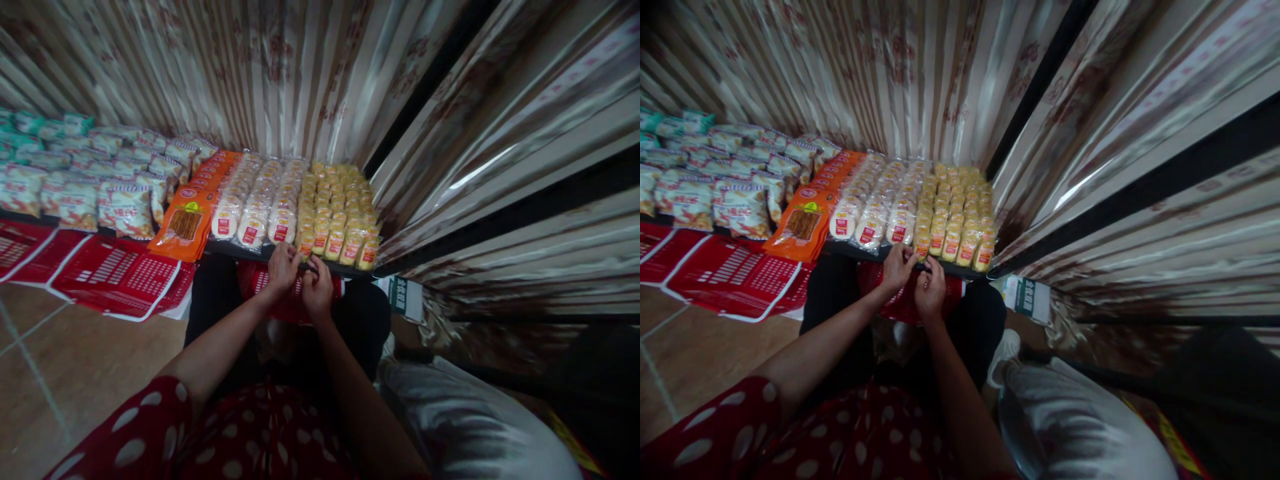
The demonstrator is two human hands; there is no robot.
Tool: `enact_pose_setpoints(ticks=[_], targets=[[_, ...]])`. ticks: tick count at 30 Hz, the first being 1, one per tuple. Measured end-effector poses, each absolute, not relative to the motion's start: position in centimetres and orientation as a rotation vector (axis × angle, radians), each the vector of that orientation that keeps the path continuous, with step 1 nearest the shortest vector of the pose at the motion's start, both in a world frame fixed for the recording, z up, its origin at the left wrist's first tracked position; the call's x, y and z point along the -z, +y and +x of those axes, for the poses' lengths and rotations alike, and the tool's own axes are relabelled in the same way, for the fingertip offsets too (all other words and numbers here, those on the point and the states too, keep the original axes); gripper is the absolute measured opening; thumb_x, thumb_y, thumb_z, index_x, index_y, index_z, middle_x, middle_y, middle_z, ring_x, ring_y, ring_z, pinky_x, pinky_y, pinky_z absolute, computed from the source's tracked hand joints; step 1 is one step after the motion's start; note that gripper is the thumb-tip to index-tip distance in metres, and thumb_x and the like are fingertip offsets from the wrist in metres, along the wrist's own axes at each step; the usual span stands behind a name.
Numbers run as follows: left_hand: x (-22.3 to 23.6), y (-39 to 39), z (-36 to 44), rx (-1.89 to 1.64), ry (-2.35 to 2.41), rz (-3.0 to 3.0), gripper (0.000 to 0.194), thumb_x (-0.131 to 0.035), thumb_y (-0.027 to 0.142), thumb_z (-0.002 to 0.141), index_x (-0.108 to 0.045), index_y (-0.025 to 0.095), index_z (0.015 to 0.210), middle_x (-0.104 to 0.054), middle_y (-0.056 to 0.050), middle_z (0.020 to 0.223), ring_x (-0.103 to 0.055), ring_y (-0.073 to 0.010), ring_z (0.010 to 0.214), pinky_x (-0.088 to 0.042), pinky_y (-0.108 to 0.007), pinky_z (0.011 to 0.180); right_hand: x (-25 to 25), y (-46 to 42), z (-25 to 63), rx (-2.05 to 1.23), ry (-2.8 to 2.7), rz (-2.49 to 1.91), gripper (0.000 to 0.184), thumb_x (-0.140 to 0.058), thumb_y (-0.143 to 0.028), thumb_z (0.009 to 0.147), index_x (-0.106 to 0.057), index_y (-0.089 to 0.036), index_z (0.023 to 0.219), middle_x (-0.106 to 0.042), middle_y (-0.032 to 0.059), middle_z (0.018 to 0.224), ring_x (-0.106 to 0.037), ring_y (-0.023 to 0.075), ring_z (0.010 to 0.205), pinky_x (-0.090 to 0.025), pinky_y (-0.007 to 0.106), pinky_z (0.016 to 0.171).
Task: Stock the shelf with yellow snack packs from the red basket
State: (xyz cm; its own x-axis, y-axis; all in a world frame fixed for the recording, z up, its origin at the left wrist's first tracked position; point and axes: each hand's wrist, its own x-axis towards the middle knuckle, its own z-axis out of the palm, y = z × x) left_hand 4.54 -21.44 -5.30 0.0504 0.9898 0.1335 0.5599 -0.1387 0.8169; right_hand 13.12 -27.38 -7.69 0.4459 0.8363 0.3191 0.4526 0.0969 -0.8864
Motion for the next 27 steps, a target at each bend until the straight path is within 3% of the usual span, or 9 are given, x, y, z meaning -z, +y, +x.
enact_pose_setpoints(ticks=[9, 14, 16, 22, 27], targets=[[6.1, -21.7, 4.4, -1.1, 1.441, 1.749, 0.012, -0.059, 0.023, 0.081, -0.048, 0.019, 0.081, -0.051, 0.0, 0.084, -0.053, -0.0123, 0.076, -0.045, -0.026, 0.075, 7.9, -28.1, 12.7, -0.349, -1.251, -1.476, 0.037, -0.041, -0.018, 0.081, -0.058, -0.016, 0.113, -0.056, 0.0135, 0.124, -0.057, 0.018, 0.111, -0.053, 0.033, 0.089], [6.7, -23.9, 4.2, -1.193, 1.554, 1.757, 0.002, -0.049, 0.019, 0.086, -0.05, 0.019, 0.085, -0.054, -0.004, 0.088, -0.053, -0.0153, 0.084, -0.046, -0.028, 0.077, 8.0, -28.9, 12.3, -0.305, -1.19, -1.494, 0.034, -0.04, -0.018, 0.081, -0.06, -0.015, 0.108, -0.055, 0.0145, 0.126, -0.058, 0.0185, 0.109, -0.053, 0.034, 0.089], [7.3, -25.6, 3.9, -1.155, 1.603, 1.79, 0.009, -0.043, 0.014, 0.086, -0.052, 0.018, 0.088, -0.056, -0.006, 0.09, -0.054, -0.0165, 0.088, -0.045, -0.029, 0.081, 8.5, -29.8, 12.0, -0.248, -1.169, -1.531, 0.032, -0.039, -0.018, 0.081, -0.062, -0.016, 0.103, -0.058, 0.0134, 0.12, -0.057, 0.0187, 0.109, -0.05, 0.036, 0.092], [9.8, -28.8, 2.0, -0.202, 1.55, 1.924, 0.026, -0.034, 0.014, 0.089, -0.059, 0.014, 0.097, -0.063, -0.009, 0.103, -0.056, -0.0176, 0.102, -0.042, -0.029, 0.092, 11.1, -32.4, 12.5, -0.371, -1.22, -1.729, 0.031, -0.036, -0.018, 0.079, -0.065, -0.015, 0.09, -0.064, 0.0119, 0.1, -0.059, 0.0196, 0.098, -0.046, 0.037, 0.094], [10.8, -27.6, 0.3, 0.107, 1.469, 1.872, 0.026, -0.043, 0.023, 0.087, -0.066, 0.014, 0.091, -0.069, -0.01, 0.096, -0.062, -0.0197, 0.091, -0.047, -0.028, 0.082, 12.3, -31.9, 13.1, -0.762, -1.393, -2.1, 0.032, -0.04, -0.018, 0.078, -0.066, -0.014, 0.096, -0.067, 0.0102, 0.097, -0.061, 0.0183, 0.09, -0.048, 0.03, 0.086]])
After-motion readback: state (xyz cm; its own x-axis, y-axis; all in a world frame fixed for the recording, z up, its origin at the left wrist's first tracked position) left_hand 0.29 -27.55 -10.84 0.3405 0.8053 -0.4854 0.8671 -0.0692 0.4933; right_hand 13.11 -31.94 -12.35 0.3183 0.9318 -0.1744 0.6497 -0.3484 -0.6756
